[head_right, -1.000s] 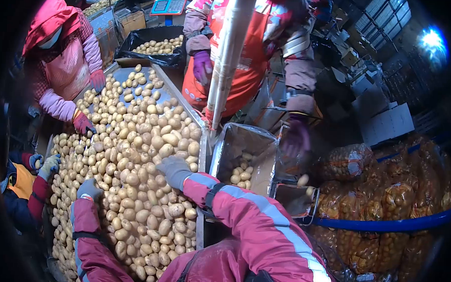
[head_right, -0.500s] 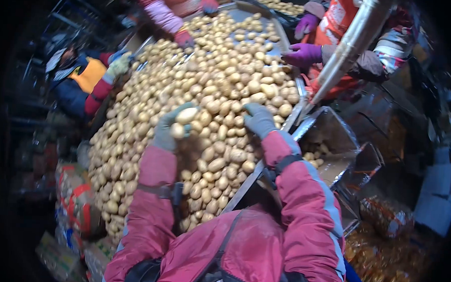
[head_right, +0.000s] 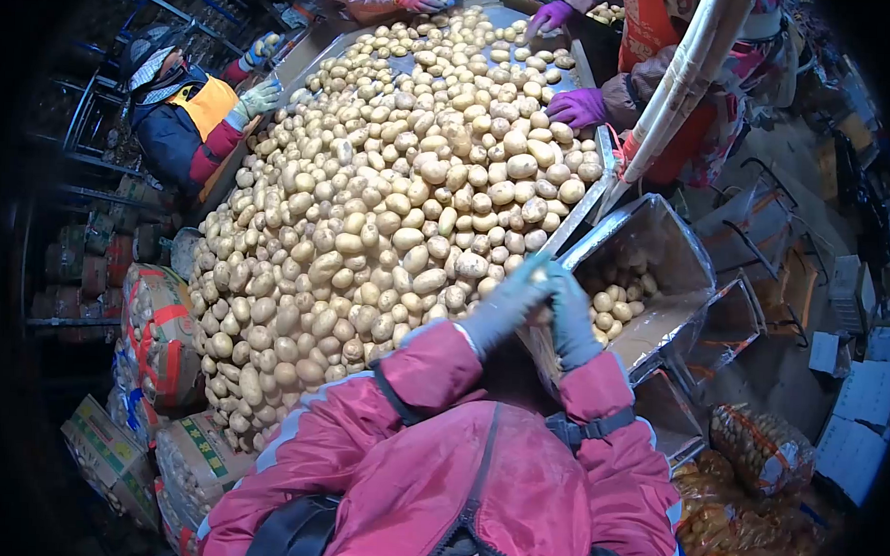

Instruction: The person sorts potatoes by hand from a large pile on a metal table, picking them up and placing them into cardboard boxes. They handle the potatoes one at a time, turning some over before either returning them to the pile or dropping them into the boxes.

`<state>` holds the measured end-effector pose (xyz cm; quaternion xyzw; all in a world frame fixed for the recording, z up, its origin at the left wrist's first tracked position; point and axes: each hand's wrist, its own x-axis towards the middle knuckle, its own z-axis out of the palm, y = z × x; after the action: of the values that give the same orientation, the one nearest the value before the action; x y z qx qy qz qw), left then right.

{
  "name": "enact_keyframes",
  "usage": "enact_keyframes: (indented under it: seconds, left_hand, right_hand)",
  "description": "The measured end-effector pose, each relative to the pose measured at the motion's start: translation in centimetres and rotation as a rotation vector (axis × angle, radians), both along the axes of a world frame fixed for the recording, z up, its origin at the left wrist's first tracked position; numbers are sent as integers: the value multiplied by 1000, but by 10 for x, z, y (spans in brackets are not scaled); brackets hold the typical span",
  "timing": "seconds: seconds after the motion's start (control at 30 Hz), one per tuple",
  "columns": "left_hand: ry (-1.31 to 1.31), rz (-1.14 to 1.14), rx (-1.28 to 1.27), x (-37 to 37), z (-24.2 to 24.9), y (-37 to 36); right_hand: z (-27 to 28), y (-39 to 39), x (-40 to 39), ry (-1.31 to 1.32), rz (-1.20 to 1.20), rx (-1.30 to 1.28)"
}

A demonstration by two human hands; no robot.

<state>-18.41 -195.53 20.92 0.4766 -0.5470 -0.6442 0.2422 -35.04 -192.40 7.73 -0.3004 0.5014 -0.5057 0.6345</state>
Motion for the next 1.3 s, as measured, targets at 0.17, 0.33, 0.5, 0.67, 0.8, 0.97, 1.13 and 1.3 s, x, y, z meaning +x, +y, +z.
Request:
enact_keyframes:
  seconds: [0.17,0.33,0.5,0.67,0.8,0.97,1.13,1.3]
  left_hand:
    - [-27,-285,-314,-30,-28,18]
    - [-429,259,-462,99,20,-39]
    - [-1261,535,-748,310,-37,-71]
    - [-1389,483,-614,308,-53,-73]
    - [-1374,456,-769,308,-63,-87]
    - [-1152,512,-828,292,-74,-127]
    - [-1108,556,-791,281,-73,-155]
    - [-1098,472,-802,291,-82,-168]
  right_hand:
    - [27,20,-110,537,-146,-23]
    - [61,-5,-107,274,-148,30]
    - [74,-92,-21,412,-26,-176]
    - [58,-213,22,970,221,-246]
    - [-1,-274,35,1115,261,-147]
    - [36,-289,35,1290,455,-101]
    - [21,-294,39,1219,590,-79]
    - [47,-260,53,1210,327,-218]
